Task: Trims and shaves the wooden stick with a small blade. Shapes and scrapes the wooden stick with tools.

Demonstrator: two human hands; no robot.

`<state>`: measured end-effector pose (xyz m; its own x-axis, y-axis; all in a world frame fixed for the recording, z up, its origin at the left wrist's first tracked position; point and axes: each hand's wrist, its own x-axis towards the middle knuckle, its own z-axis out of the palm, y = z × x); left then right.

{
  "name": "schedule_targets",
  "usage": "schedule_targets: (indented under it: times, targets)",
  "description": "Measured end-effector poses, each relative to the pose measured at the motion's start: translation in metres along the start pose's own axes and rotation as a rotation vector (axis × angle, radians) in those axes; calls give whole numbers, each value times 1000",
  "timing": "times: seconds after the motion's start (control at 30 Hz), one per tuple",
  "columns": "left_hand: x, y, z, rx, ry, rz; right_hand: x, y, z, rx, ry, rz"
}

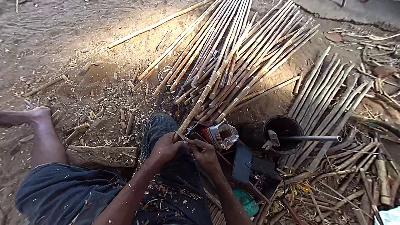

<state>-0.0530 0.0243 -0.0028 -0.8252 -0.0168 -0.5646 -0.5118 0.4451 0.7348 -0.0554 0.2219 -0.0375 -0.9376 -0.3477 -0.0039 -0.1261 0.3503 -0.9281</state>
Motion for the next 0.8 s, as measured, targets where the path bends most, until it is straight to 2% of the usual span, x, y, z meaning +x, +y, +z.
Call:
schedule_targets:
  times: [0.2, 0.3, 0.4, 0.53, 0.63, 0.7, 0.73, 0.8]
  targets:
    - [2, 0, 3, -47, 6, 1, 8, -8, -16, -77, -76, 63]
    - [-5, 8, 10, 96, 96, -61, 7, -10, -15, -161, -62, 97]
    - [-6, 17, 16, 222, 149, -92, 6, -14, -13, -235, 4, 143]
    - [-4, 19, 13, 259, 169, -98, 2, -20, 0, -379, 100, 128]
    - [-3, 24, 11, 296, 178, -132, 4, -19, 8, -452, 255, 178]
    - [-11, 22, 18, 333, 198, -179, 16, -11, -20, -354, 427, 268]
    - [-14, 22, 19, 302, 200, -199, 28, -5, -39, -298, 495, 250]
    - [-18, 21, 8, 224, 163, -174, 36, -3, -53, -204, 448, 131]
